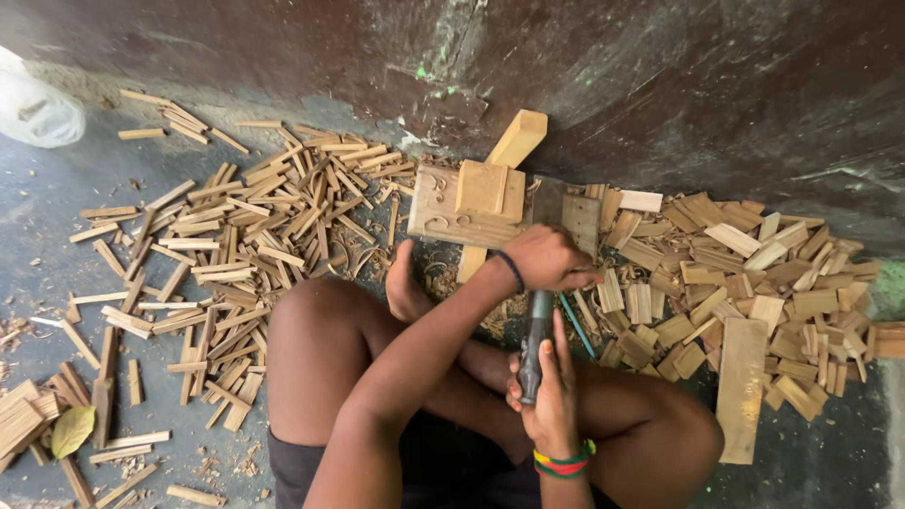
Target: The person sits on the floor and uses a chisel and mallet to carve a small piece of wood clamped in a wooden jig. They repeatedly strike the chisel to shape the wood, occasionally pausing to reposition the piece or clear away wood shavings.
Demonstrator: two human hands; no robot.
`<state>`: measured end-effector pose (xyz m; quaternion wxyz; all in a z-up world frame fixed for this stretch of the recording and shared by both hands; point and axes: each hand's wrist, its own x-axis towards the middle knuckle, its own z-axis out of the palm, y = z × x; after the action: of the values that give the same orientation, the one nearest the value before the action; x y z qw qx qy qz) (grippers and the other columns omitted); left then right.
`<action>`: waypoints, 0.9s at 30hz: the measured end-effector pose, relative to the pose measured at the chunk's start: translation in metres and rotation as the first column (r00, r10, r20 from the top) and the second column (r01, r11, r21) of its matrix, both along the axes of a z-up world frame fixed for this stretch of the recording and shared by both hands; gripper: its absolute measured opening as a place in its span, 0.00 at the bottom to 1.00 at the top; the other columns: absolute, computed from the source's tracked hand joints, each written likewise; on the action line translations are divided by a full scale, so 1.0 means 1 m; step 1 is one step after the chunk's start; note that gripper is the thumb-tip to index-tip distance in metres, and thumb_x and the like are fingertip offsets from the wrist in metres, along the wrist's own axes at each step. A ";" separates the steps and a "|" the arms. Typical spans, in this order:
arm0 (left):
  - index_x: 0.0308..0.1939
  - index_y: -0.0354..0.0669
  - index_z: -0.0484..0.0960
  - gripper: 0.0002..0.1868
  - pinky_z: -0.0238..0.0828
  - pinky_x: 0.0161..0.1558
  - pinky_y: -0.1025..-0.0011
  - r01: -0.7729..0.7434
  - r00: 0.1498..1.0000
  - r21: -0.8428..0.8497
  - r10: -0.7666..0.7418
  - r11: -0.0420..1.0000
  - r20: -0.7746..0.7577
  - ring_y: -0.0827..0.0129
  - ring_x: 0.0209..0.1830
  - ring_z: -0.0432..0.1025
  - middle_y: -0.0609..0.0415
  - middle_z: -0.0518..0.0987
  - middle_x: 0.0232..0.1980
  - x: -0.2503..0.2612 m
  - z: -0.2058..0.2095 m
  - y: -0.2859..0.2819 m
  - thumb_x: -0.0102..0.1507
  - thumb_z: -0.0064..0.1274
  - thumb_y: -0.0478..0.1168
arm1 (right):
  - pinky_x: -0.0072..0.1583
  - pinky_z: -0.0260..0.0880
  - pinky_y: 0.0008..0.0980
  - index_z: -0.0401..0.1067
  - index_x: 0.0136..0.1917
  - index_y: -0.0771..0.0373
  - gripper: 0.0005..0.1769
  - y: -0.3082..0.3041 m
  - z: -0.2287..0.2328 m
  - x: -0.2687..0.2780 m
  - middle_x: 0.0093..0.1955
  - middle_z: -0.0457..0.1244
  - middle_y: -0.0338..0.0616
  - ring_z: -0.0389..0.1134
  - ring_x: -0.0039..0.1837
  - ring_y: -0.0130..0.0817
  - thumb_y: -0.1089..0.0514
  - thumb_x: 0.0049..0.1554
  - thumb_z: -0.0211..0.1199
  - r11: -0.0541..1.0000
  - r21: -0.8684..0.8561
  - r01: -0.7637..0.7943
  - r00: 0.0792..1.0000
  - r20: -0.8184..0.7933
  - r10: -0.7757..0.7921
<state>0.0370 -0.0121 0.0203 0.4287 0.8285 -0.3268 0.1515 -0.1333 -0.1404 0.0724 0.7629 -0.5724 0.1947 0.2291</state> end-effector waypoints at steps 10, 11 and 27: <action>0.30 0.51 0.89 0.19 0.73 0.27 0.60 -0.081 0.992 0.048 0.085 0.996 -0.092 0.55 0.22 0.77 0.50 0.82 0.24 -0.042 -0.009 0.017 0.64 0.56 0.58 | 0.25 0.59 0.26 0.47 0.83 0.36 0.38 -0.003 -0.003 -0.027 0.34 0.62 0.46 0.59 0.24 0.28 0.45 0.62 0.52 0.998 -0.024 -0.064 0.991 -0.116 0.061; 0.28 0.51 0.89 0.19 0.73 0.28 0.59 -0.097 0.989 0.069 0.104 0.993 -0.105 0.55 0.22 0.77 0.50 0.81 0.23 -0.044 -0.011 0.018 0.64 0.57 0.58 | 0.25 0.59 0.26 0.48 0.83 0.36 0.38 -0.002 -0.004 -0.028 0.34 0.62 0.46 0.59 0.24 0.28 0.45 0.62 0.52 0.998 -0.023 -0.064 0.990 -0.130 0.061; 0.20 0.47 0.82 0.22 0.72 0.28 0.56 -0.087 0.944 0.043 0.096 0.995 -0.315 0.52 0.20 0.74 0.49 0.78 0.20 -0.009 -0.021 0.035 0.63 0.59 0.56 | 0.25 0.59 0.26 0.44 0.83 0.32 0.37 0.019 -0.001 0.001 0.33 0.61 0.43 0.60 0.25 0.28 0.45 0.63 0.49 0.994 -0.062 -0.090 0.981 -0.179 0.078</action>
<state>0.0276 0.0229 -0.0011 0.4561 0.8624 -0.2174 0.0317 -0.1322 -0.1213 0.0715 0.7119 -0.5840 0.2448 0.3039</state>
